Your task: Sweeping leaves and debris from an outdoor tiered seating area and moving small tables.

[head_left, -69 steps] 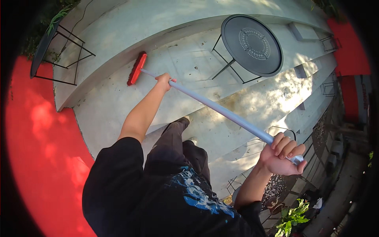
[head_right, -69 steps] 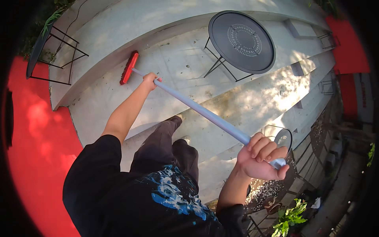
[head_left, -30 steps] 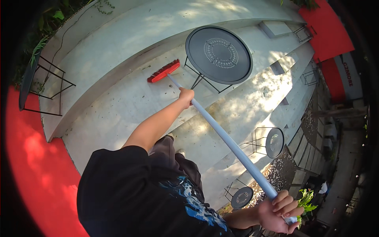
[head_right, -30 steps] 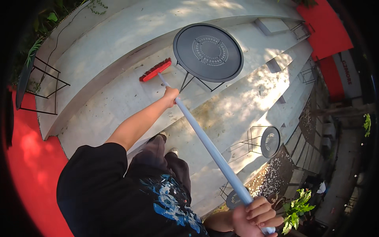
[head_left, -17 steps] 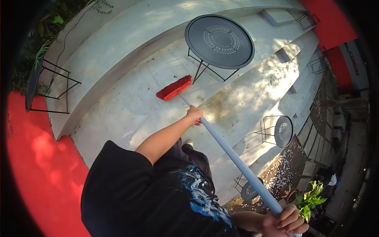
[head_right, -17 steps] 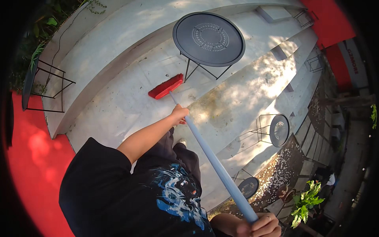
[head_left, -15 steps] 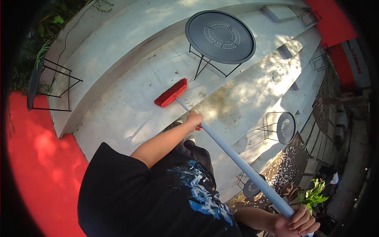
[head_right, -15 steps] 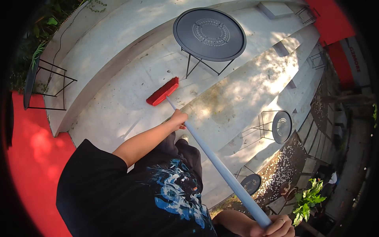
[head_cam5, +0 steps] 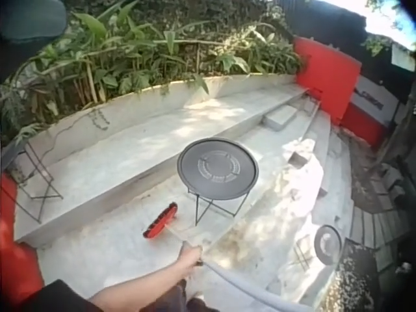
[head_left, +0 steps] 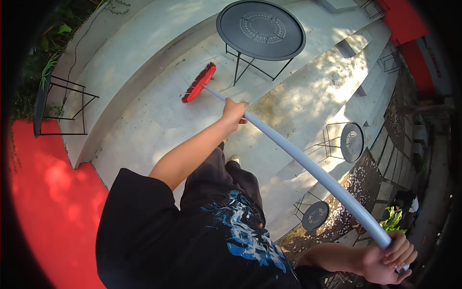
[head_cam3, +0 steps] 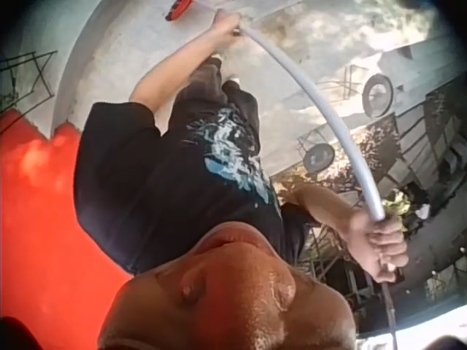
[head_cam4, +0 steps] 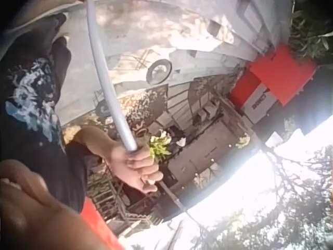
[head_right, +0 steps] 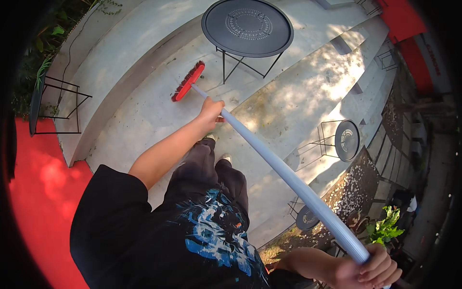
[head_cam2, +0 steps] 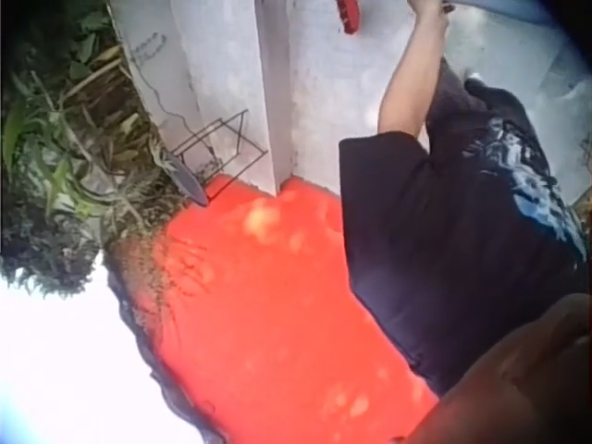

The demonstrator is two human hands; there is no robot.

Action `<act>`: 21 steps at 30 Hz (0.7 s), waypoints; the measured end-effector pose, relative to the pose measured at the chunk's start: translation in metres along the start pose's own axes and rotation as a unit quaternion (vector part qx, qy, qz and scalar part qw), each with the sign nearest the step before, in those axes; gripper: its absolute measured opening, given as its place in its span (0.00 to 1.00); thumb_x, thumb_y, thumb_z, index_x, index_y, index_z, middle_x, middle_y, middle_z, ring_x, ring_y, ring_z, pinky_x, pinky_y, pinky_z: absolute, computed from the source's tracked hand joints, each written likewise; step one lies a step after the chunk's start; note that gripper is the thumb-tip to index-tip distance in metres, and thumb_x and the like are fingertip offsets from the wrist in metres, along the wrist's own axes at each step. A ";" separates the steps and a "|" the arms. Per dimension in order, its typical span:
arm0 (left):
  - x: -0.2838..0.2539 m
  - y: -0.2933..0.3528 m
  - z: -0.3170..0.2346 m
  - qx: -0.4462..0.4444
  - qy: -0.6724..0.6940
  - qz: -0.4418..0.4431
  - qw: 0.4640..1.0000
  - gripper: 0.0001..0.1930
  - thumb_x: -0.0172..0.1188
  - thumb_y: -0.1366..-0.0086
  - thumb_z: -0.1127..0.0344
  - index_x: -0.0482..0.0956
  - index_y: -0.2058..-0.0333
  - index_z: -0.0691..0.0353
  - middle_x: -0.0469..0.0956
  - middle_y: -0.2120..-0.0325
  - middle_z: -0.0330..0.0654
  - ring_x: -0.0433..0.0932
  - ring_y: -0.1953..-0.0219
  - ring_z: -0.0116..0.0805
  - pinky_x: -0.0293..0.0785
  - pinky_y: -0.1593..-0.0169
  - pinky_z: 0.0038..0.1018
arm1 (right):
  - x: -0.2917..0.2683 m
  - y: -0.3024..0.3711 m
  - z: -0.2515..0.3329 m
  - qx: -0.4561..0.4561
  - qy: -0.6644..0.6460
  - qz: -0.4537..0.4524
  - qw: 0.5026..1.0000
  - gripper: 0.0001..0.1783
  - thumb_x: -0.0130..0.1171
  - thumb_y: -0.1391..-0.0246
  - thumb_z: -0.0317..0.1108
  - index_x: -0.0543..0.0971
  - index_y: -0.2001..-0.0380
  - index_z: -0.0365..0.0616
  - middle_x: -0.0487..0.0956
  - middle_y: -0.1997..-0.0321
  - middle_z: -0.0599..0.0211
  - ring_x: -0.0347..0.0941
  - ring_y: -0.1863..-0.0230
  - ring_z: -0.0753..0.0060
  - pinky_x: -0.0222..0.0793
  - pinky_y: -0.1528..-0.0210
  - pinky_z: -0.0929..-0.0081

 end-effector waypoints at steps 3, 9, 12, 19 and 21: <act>-0.019 -0.087 -0.013 0.036 -0.048 -0.008 0.998 0.23 0.49 0.48 0.72 0.56 0.52 0.66 0.67 0.68 0.47 0.72 0.71 0.38 0.72 0.76 0.34 | 0.013 0.043 -0.079 -0.044 0.135 -0.110 0.984 0.22 0.34 0.44 0.51 0.57 0.83 0.48 0.57 0.88 0.72 0.53 0.85 0.78 0.51 0.75 0.77; -0.024 -0.153 -0.004 0.061 -0.055 -0.024 0.996 0.19 0.50 0.51 0.76 0.68 0.57 0.64 0.70 0.64 0.48 0.75 0.70 0.39 0.75 0.75 0.34 | 0.043 0.091 -0.125 -0.065 0.190 -0.130 0.971 0.21 0.35 0.45 0.51 0.56 0.85 0.50 0.56 0.86 0.73 0.53 0.83 0.77 0.50 0.74 0.76; -0.005 -0.146 -0.015 0.070 -0.054 0.004 0.996 0.16 0.50 0.51 0.78 0.71 0.60 0.62 0.71 0.66 0.47 0.75 0.72 0.40 0.76 0.74 0.34 | 0.063 0.095 -0.128 -0.069 0.222 -0.113 0.966 0.22 0.34 0.44 0.53 0.56 0.84 0.50 0.57 0.86 0.72 0.53 0.82 0.77 0.51 0.73 0.75; 0.002 -0.162 0.008 0.019 -0.140 0.056 0.988 0.13 0.48 0.49 0.76 0.72 0.64 0.58 0.72 0.73 0.42 0.73 0.79 0.35 0.73 0.79 0.33 | 0.071 0.094 -0.141 -0.084 0.250 -0.105 0.959 0.23 0.35 0.44 0.53 0.56 0.85 0.50 0.56 0.87 0.72 0.52 0.85 0.77 0.51 0.76 0.76; -0.009 -0.150 0.027 0.004 -0.147 0.063 0.987 0.11 0.47 0.48 0.75 0.72 0.66 0.58 0.71 0.75 0.41 0.72 0.79 0.35 0.71 0.80 0.32 | 0.069 0.092 -0.130 -0.086 0.230 -0.106 0.964 0.23 0.35 0.44 0.53 0.55 0.85 0.50 0.56 0.87 0.72 0.52 0.85 0.77 0.50 0.77 0.77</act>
Point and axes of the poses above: each hand's wrist, its own y-axis away from the middle knuckle, its own x-axis out of the palm, z = x × y, the point moved 2 cm from there along -y, towards the middle knuckle
